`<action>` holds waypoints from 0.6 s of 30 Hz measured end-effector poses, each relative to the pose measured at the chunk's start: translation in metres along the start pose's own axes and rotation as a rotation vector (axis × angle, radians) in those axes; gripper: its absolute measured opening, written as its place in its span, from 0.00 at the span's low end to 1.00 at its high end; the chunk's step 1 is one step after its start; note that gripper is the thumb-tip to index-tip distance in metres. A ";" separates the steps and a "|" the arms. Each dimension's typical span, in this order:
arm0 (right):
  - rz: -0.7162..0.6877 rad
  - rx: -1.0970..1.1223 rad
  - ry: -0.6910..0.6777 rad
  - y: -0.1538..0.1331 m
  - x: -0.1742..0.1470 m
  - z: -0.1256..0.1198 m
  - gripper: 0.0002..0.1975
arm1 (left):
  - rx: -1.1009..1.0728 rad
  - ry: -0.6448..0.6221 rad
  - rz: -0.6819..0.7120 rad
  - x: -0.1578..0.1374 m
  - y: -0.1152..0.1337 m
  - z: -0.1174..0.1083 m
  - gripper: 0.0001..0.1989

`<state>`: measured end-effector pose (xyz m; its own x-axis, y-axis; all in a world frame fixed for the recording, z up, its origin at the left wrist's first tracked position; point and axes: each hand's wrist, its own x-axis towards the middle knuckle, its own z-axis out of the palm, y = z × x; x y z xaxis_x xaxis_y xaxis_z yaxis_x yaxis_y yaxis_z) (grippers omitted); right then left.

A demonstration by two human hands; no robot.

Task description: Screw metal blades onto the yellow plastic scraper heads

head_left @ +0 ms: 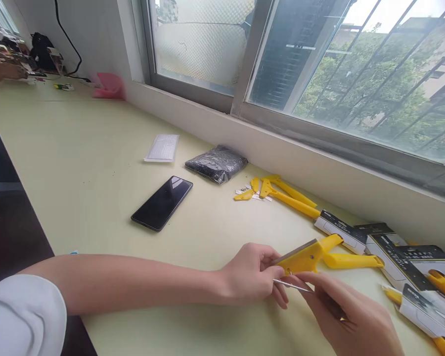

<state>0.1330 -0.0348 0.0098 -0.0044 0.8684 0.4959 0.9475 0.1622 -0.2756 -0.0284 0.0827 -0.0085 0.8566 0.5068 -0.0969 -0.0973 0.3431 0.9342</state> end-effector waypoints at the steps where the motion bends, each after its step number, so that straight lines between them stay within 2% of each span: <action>1: 0.006 -0.018 0.001 0.002 0.001 0.002 0.11 | 0.008 -0.007 0.011 -0.001 -0.001 0.000 0.10; 6: 0.034 -0.113 -0.010 0.009 0.001 0.003 0.14 | 0.048 -0.001 0.024 -0.002 -0.006 -0.001 0.10; 11: 0.004 -0.215 -0.039 0.005 0.008 -0.004 0.14 | 0.112 0.006 0.041 -0.006 -0.002 0.000 0.11; 14: 0.067 -0.195 -0.013 0.005 0.013 -0.010 0.17 | 0.114 -0.012 0.079 -0.009 0.001 0.001 0.12; 18: 0.052 -0.190 -0.048 0.007 0.011 -0.012 0.12 | 0.112 -0.031 0.094 -0.011 0.005 0.002 0.13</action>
<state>0.1434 -0.0301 0.0235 0.0347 0.8954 0.4439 0.9902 0.0294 -0.1367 -0.0375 0.0772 -0.0024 0.8619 0.5070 0.0020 -0.1222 0.2040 0.9713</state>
